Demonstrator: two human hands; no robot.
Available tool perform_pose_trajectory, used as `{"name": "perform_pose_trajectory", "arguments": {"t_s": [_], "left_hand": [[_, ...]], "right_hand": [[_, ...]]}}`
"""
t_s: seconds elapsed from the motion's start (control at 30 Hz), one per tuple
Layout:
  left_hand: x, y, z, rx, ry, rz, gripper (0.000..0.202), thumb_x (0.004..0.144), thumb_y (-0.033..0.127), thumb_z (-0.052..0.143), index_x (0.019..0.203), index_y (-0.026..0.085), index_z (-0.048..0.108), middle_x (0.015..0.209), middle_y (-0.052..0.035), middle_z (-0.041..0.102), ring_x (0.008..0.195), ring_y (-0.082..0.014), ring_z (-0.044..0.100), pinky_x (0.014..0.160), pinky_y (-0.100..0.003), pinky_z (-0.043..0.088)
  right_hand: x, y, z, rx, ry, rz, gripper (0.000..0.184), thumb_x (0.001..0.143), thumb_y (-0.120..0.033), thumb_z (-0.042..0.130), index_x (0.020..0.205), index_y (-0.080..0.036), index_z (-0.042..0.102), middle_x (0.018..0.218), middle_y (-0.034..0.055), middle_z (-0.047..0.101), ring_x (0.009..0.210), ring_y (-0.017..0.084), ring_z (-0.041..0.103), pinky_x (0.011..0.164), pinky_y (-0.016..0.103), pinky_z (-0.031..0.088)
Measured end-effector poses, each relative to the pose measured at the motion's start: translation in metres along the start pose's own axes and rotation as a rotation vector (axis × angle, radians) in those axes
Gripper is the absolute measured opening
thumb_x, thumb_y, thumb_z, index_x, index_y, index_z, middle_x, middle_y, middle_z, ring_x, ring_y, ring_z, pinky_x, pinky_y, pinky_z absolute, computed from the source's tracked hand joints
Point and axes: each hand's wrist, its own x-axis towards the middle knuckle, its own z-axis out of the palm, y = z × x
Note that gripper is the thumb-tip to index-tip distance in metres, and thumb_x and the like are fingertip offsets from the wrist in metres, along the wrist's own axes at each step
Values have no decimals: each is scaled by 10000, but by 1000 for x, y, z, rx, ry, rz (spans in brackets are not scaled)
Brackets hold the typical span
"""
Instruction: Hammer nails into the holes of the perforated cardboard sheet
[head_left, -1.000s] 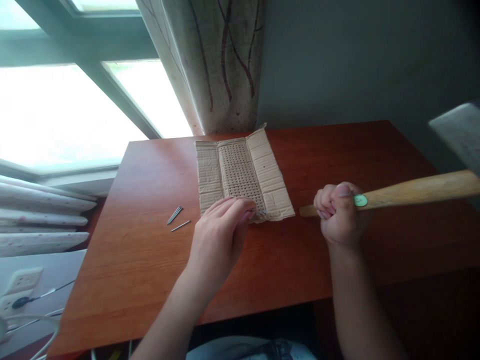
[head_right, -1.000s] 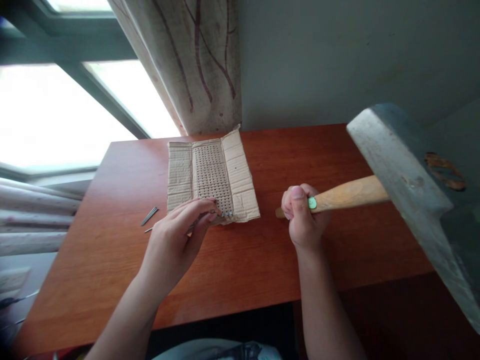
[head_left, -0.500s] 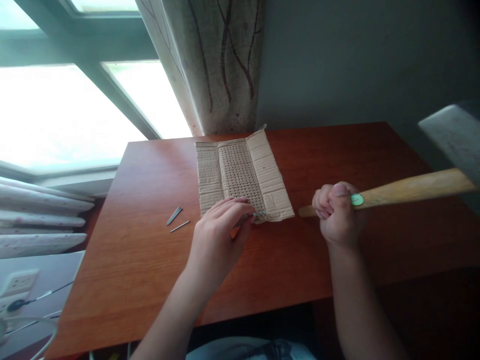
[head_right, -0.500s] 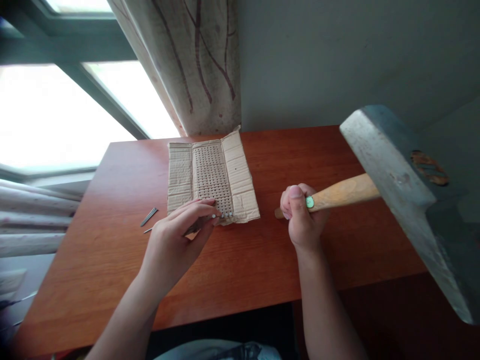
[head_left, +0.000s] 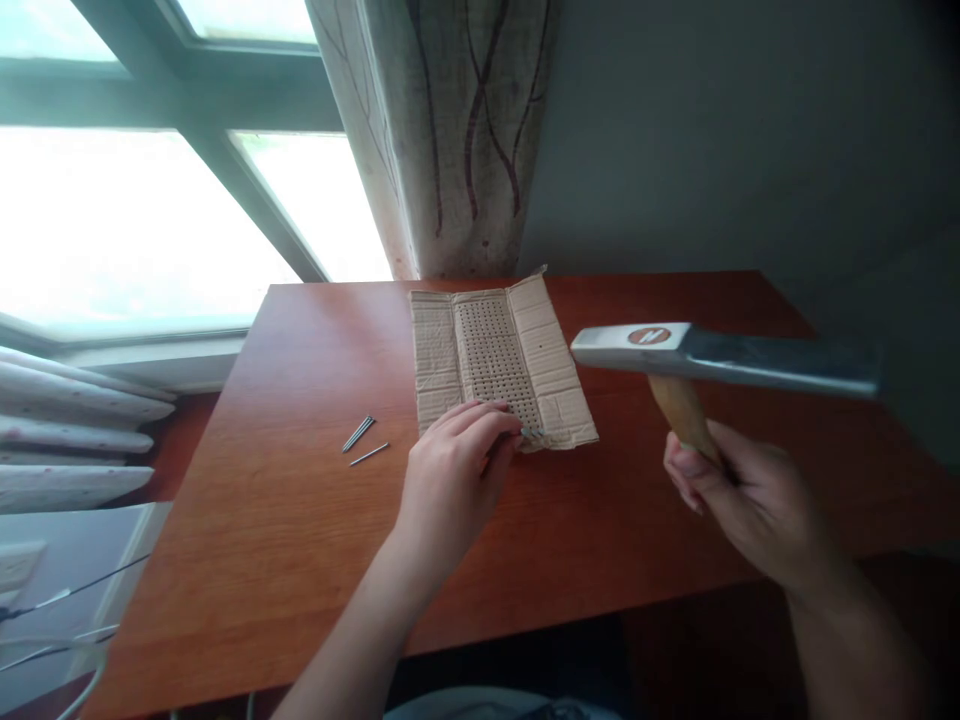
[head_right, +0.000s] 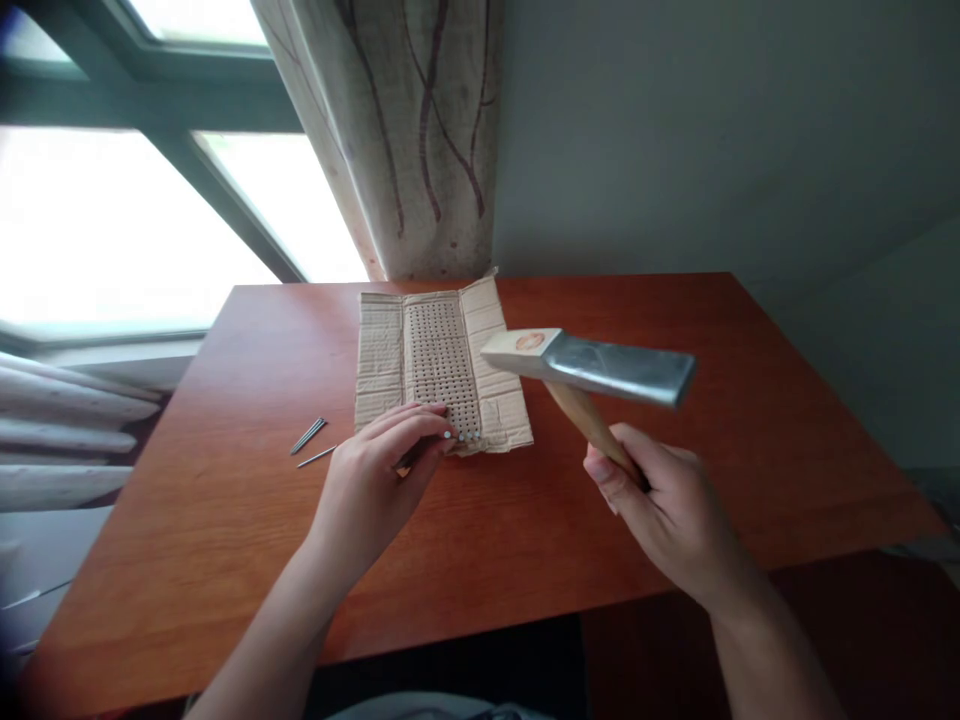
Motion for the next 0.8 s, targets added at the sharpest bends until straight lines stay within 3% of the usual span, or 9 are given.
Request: {"name": "perform_pose_trajectory", "arguments": {"t_s": [0.1, 0.3, 0.57, 0.8], "left_hand": [[0, -2, 2, -1, 4, 6, 81, 958, 165, 637, 935, 215, 696, 1056, -21, 797, 1013, -214, 748, 932, -349, 598], [0, -1, 1, 17, 7, 29, 89, 964, 175, 633, 925, 213, 704, 1046, -20, 800, 993, -224, 747, 903, -359, 602], [1, -2, 0, 56, -8, 41, 113, 970, 180, 621, 922, 209, 719, 1064, -33, 804, 1018, -232, 754, 956, -369, 605], [0, -1, -1, 71, -2, 44, 117, 974, 194, 619, 924, 207, 724, 1043, -42, 802, 1017, -237, 753, 950, -370, 609]], "right_hand": [[-6, -20, -17, -187, -124, -67, 237, 1052, -383, 513, 875, -235, 571, 626, -46, 520, 493, 101, 500, 476, 235, 385], [-1, -50, -24, -478, -173, -252, 240, 1054, -381, 524, 871, -237, 582, 614, -54, 554, 482, 101, 548, 480, 244, 361], [-2, -51, -20, -615, -188, -331, 240, 1068, -383, 487, 928, -223, 598, 693, -18, 640, 534, 139, 605, 529, 277, 370], [-4, -50, -21, -638, -180, -371, 193, 1077, -353, 483, 975, -221, 580, 715, -29, 629, 565, 132, 615, 550, 286, 359]]}}
